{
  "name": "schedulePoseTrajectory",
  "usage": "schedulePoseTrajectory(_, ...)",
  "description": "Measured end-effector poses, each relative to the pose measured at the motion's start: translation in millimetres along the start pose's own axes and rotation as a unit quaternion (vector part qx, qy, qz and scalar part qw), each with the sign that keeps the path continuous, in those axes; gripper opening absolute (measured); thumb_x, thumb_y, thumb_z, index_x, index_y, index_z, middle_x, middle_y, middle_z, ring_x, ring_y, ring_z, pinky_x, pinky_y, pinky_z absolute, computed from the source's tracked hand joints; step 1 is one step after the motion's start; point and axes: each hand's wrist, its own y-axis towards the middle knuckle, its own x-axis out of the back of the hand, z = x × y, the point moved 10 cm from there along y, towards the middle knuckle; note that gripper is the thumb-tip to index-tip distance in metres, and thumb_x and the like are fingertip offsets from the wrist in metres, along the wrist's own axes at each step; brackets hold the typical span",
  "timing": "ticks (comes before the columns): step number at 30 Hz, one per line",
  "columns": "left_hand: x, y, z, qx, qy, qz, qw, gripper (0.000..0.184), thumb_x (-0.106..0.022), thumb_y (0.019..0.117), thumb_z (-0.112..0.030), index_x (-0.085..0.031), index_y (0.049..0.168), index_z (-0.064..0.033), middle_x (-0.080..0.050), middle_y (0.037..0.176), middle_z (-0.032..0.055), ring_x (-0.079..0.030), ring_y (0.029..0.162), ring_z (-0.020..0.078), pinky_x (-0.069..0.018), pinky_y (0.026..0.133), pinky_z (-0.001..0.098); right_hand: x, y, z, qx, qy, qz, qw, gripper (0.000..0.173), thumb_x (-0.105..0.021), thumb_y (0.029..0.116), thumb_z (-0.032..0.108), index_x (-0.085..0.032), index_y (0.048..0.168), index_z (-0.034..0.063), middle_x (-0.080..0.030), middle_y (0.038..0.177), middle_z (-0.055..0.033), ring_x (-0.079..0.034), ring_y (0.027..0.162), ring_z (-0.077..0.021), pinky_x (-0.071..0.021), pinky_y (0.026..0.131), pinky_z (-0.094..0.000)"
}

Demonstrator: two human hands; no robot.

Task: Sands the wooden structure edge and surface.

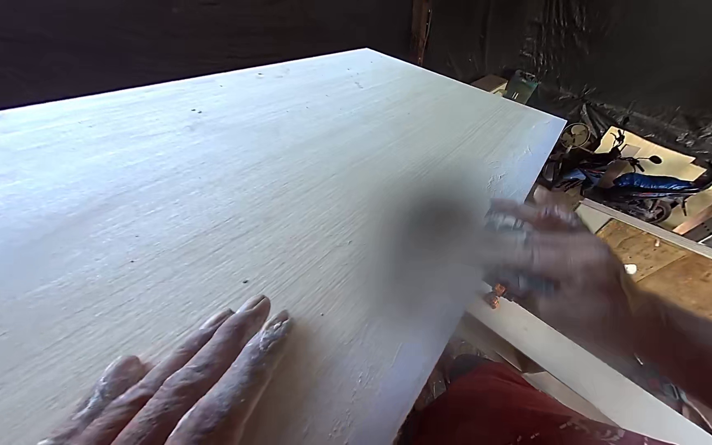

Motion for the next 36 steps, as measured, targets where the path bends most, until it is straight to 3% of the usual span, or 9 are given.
schedulePoseTrajectory(7,5,2,-6,0.003,0.001,0.004,1.0,0.104,-0.07,0.0825,-0.063,-0.039,0.152,0.0074,-0.041,0.155,0.0335,-0.039,0.144,0.0519,-0.0244,0.118,0.0665,-1,-3,4,0.003,0.003,0.003,1.0,0.037,-0.053,0.0914,0.006,-0.078,0.117,0.0156,-0.072,0.128,0.0006,-0.052,0.141,-0.0268,-0.0292,0.121,-0.0594)
schedulePoseTrajectory(10,2,3,-4,-0.006,0.0,-0.005,1.0,0.103,-0.071,0.082,-0.062,-0.041,0.152,0.007,-0.042,0.154,0.0336,-0.039,0.143,0.0534,-0.0235,0.118,0.0675,1,4,-49,-0.075,-0.067,0.016,0.995,0.045,-0.051,0.088,0.001,-0.076,0.122,0.0169,-0.073,0.128,0.0005,-0.052,0.14,-0.0309,-0.0285,0.119,-0.0649)
schedulePoseTrajectory(13,1,1,-1,0.002,0.004,0.008,1.0,0.107,-0.071,0.0809,-0.064,-0.037,0.154,0.0069,-0.038,0.157,0.033,-0.036,0.145,0.0522,-0.0232,0.118,0.0668,0,1,-10,-0.031,-0.08,-0.004,0.996,0.04,-0.054,0.085,0.004,-0.076,0.118,0.0113,-0.072,0.128,-0.0024,-0.051,0.14,-0.0323,-0.0288,0.119,-0.0634)
schedulePoseTrajectory(17,-15,-8,21,-0.029,0.026,-0.05,0.998,0.111,-0.066,0.075,-0.077,-0.04,0.156,-0.0056,-0.041,0.159,0.0222,-0.037,0.148,0.0401,-0.024,0.121,0.0623,-4,5,-53,-0.076,-0.101,0.023,0.992,0.048,-0.053,0.0872,-0.003,-0.074,0.127,0.0152,-0.071,0.132,-0.0021,-0.051,0.141,-0.035,-0.0255,0.119,-0.0683)
schedulePoseTrajectory(22,4,4,-8,0.01,-0.005,0.009,1.0,0.104,-0.07,0.0829,-0.062,-0.039,0.152,0.0088,-0.039,0.155,0.0342,-0.037,0.144,0.0537,-0.0234,0.118,0.0675,-5,5,-7,-0.012,-0.107,0.004,0.994,0.038,-0.056,0.0893,0.005,-0.076,0.121,0.0126,-0.071,0.13,-0.0038,-0.052,0.14,-0.0327,-0.0279,0.119,-0.065)
schedulePoseTrajectory(26,-16,-9,21,-0.039,0.035,-0.062,0.997,0.111,-0.063,0.0753,-0.08,-0.039,0.157,-0.0085,-0.041,0.16,0.0201,-0.037,0.148,0.0385,-0.0249,0.12,0.0631,-5,7,-51,-0.072,-0.129,0.008,0.989,0.045,-0.053,0.0886,-0.002,-0.073,0.127,0.0121,-0.07,0.132,-0.005,-0.052,0.14,-0.0346,-0.027,0.119,-0.0672)
schedulePoseTrajectory(31,1,5,-5,0.007,-0.005,0.009,1.0,0.103,-0.075,0.0813,-0.058,-0.04,0.153,0.007,-0.039,0.156,0.033,-0.036,0.145,0.0525,-0.0228,0.118,0.0679,-7,0,-36,-0.046,-0.079,-0.014,0.996,0.041,-0.053,0.0921,0.002,-0.073,0.126,0.0126,-0.071,0.131,-0.0046,-0.056,0.136,-0.0318,-0.0349,0.116,-0.0633)
schedulePoseTrajectory(33,-8,-2,9,-0.018,0.024,-0.029,0.999,0.107,-0.067,0.0789,-0.072,-0.039,0.156,-0.0038,-0.041,0.159,0.0235,-0.038,0.147,0.0427,-0.024,0.12,0.0635,-7,1,-52,-0.083,-0.092,-0.001,0.992,0.045,-0.051,0.0909,0.002,-0.071,0.13,0.0114,-0.069,0.134,-0.0056,-0.055,0.137,-0.0318,-0.0332,0.116,-0.0652)
schedulePoseTrajectory(36,-11,-8,15,-0.022,0.026,-0.043,0.998,0.109,-0.065,0.0771,-0.077,-0.04,0.156,-0.0054,-0.043,0.158,0.0218,-0.038,0.147,0.0402,-0.0244,0.12,0.0629,-13,-7,27,0.002,-0.018,-0.008,1.0,0.034,-0.05,0.0984,0.01,-0.073,0.123,0.0077,-0.07,0.132,-0.0071,-0.055,0.137,-0.0254,-0.0332,0.12,-0.0591)
